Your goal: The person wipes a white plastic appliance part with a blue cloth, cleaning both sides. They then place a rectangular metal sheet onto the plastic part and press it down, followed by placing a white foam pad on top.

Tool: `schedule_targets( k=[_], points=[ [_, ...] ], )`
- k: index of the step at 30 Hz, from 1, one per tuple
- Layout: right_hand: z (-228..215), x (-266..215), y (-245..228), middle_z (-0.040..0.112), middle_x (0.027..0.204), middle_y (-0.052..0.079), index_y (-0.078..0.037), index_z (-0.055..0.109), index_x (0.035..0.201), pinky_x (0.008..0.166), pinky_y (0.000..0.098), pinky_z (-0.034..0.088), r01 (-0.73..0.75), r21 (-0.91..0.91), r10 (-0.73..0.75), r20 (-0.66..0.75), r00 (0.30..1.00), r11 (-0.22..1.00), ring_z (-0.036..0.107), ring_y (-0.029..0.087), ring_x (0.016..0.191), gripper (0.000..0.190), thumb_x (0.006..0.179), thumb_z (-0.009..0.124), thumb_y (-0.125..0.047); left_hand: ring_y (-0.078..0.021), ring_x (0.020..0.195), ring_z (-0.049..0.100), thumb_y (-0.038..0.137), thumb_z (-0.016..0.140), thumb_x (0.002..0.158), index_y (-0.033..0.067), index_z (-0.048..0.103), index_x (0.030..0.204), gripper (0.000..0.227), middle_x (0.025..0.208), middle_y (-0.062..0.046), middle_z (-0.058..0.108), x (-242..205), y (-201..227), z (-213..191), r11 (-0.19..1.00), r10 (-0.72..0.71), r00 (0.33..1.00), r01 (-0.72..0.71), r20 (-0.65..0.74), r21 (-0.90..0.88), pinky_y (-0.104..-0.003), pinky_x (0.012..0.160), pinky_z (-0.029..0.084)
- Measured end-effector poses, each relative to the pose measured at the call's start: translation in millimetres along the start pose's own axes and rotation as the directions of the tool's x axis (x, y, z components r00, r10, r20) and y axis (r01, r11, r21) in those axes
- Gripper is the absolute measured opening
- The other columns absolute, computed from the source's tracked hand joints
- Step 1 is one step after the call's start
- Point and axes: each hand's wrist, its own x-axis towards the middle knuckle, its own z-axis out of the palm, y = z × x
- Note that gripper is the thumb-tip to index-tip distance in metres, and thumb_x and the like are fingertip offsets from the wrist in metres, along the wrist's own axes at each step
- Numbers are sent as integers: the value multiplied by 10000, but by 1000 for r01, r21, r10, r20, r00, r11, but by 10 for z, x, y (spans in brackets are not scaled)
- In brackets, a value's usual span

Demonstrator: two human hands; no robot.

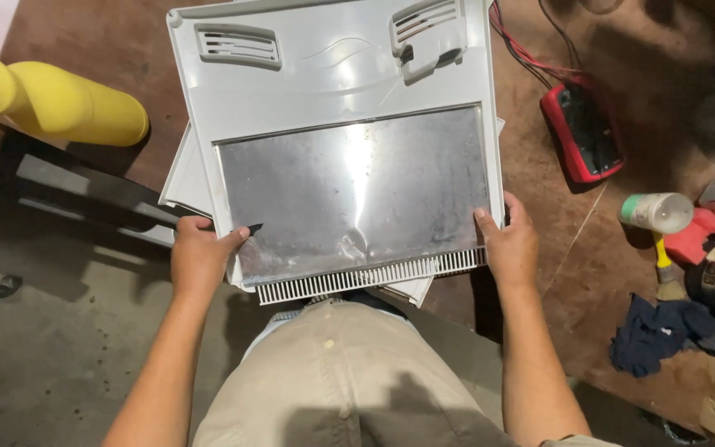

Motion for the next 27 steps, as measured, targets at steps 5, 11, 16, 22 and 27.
schedule_targets(
  k=[5, 11, 16, 22, 27],
  points=[
    [248, 529, 223, 885, 1130, 69, -417, 833, 1450, 1041, 564, 656, -48, -27, 51, 117, 992, 998, 830, 380, 1202, 591, 1004, 896, -799, -257, 999, 780, 250, 1043, 916, -63, 779, 1337, 587, 1021, -107, 764, 276, -338, 450, 848, 51, 988, 34, 145, -529, -381, 901, 645],
    [251, 461, 85, 835, 1032, 251, -97, 844, 1173, 915, 567, 615, -4, 133, -18, 165, 986, 991, 811, 531, 1097, 544, 981, 1012, -578, -238, 924, 760, 125, 1055, 879, -65, 797, 1265, 502, 960, -138, 789, 189, -292, 607, 730, 0, 998, 42, 61, -682, -388, 815, 656],
    [387, 677, 345, 830, 932, 168, -142, 852, 1116, 837, 509, 621, 30, 78, -38, 103, 994, 996, 832, 451, 991, 529, 996, 1032, -625, -237, 891, 767, 221, 1117, 827, -15, 818, 1267, 582, 977, -117, 822, 1, -153, 483, 747, 19, 998, 27, 62, -665, -379, 829, 653],
    [300, 613, 260, 840, 976, 250, -72, 840, 1193, 894, 567, 620, 72, -15, -71, 66, 995, 997, 822, 516, 1080, 531, 1097, 987, -573, -306, 1079, 828, 408, 1169, 734, 13, 801, 1281, 769, 1083, -155, 843, 130, -309, 619, 893, 34, 999, -38, -18, -449, -444, 938, 646],
    [-28, 75, -393, 741, 1381, 360, 29, 693, 1517, 1106, 691, 539, 240, -102, -242, -10, 970, 965, 691, 603, 1347, 657, 1101, 980, -389, -327, 1105, 833, 430, 1152, 739, 11, 795, 1251, 752, 1093, -161, 848, 186, -389, 662, 906, 34, 999, -45, -34, -420, -440, 942, 644]
  ],
)
